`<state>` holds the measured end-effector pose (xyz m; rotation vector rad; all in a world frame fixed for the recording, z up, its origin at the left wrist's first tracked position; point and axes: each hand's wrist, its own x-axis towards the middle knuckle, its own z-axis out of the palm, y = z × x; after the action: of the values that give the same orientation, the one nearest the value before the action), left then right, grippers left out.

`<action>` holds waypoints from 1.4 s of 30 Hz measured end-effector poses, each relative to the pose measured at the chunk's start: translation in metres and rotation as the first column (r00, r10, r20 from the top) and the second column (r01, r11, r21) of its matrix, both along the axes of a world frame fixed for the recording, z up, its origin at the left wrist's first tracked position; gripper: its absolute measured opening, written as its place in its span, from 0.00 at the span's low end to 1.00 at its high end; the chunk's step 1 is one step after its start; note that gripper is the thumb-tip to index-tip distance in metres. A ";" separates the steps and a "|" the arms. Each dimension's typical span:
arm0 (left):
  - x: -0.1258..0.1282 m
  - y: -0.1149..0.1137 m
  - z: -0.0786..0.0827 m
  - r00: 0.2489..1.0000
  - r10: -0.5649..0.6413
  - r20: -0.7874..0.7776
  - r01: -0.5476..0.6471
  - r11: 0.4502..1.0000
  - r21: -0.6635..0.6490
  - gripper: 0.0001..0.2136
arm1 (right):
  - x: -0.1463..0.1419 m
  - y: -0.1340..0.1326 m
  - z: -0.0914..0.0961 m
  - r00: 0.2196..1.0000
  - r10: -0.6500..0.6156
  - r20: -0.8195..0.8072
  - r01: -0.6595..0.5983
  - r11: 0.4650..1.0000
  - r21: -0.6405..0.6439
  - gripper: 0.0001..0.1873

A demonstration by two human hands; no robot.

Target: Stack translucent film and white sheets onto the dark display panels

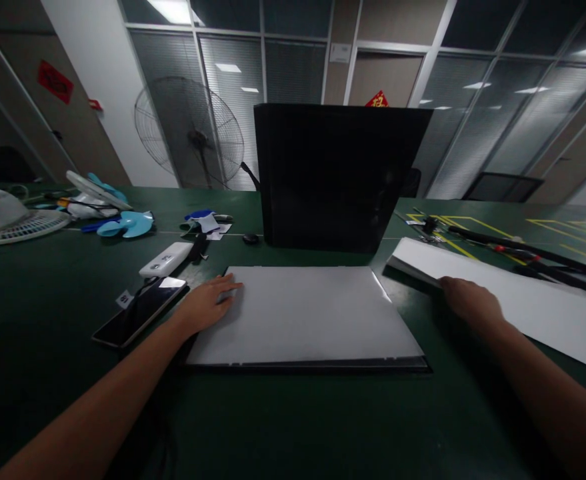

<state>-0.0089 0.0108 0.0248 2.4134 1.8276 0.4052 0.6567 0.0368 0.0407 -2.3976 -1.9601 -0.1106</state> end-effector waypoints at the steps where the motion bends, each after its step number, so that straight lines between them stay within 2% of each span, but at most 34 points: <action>1: 0.000 0.000 0.000 1.000 0.000 -0.007 0.000 1.000 0.000 0.25 | -0.004 -0.003 0.004 1.000 -0.016 0.017 0.016 1.000 0.004 0.26; 5: -0.001 0.000 -0.001 0.999 -0.001 -0.035 0.001 1.000 0.010 0.27 | -0.031 -0.017 0.020 0.992 -0.060 0.108 0.055 0.998 0.044 0.23; 9: 0.001 -0.002 -0.003 1.000 0.008 -0.022 -0.007 0.999 0.034 0.25 | -0.070 -0.029 0.031 0.984 -0.032 0.174 0.025 0.999 0.043 0.21; 12: 0.002 -0.002 -0.004 1.000 -0.001 -0.009 0.001 0.999 0.039 0.24 | -0.103 -0.041 0.034 0.973 0.089 0.213 -0.093 0.996 0.009 0.18; 15: 0.001 -0.001 -0.004 1.000 -0.003 -0.018 0.003 1.000 0.023 0.25 | -0.136 -0.055 0.036 0.934 0.264 0.242 -0.260 0.964 -0.048 0.16; 18: 0.001 -0.001 -0.005 1.000 0.000 -0.032 0.000 1.000 0.003 0.25 | -0.162 -0.071 0.040 0.859 0.458 0.228 -0.450 0.889 -0.089 0.13; 22: 0.001 -0.002 -0.004 1.000 -0.003 -0.027 0.004 1.000 0.009 0.25 | -0.180 -0.087 0.040 0.734 0.676 0.066 -0.666 0.735 -0.125 0.11; 25: 0.004 -0.003 -0.003 1.000 -0.001 -0.007 0.001 1.000 0.015 0.26 | -0.187 -0.095 0.036 0.660 0.736 -0.152 -0.751 0.650 -0.111 0.19; 29: 0.006 -0.005 0.000 0.999 0.012 0.041 -0.013 1.000 0.022 0.28 | -0.192 -0.102 0.032 0.531 0.736 -0.420 -0.837 0.532 -0.127 0.34; 30: 0.006 -0.005 0.000 0.999 0.013 0.051 -0.014 1.000 0.025 0.29 | -0.192 -0.101 0.030 0.508 0.728 -0.460 -0.848 0.516 -0.121 0.36; 32: 0.006 -0.005 -0.001 0.998 0.015 0.063 -0.017 0.999 0.031 0.28 | -0.189 -0.097 0.027 0.506 0.722 -0.472 -0.839 0.540 -0.074 0.36; 33: 0.005 -0.004 -0.002 0.998 0.017 0.063 -0.019 0.999 0.033 0.28 | -0.186 -0.093 0.024 0.536 0.720 -0.440 -0.812 0.582 -0.036 0.34; 35: 0.004 -0.003 -0.004 0.999 0.015 0.051 -0.017 0.999 0.041 0.27 | -0.175 -0.080 0.019 0.660 0.681 -0.317 -0.705 0.707 0.050 0.31; 38: 0.002 -0.001 -0.006 1.000 0.009 0.024 -0.010 0.999 0.049 0.27 | -0.148 -0.057 0.010 0.869 0.489 -0.076 -0.477 0.869 0.133 0.31; 40: 0.001 0.000 -0.007 1.000 0.001 0.022 -0.002 0.999 0.046 0.27 | -0.129 -0.046 0.007 0.937 0.348 0.035 -0.349 0.928 0.131 0.33; 42: 0.001 0.001 -0.007 1.000 -0.006 0.026 0.005 0.999 0.039 0.27 | -0.115 -0.040 0.006 0.965 0.256 0.062 -0.261 0.961 0.090 0.35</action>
<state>-0.0082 0.0114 0.0177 2.4262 1.8187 0.4733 0.5419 -0.0035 0.0466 -2.0776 -2.2133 -0.2512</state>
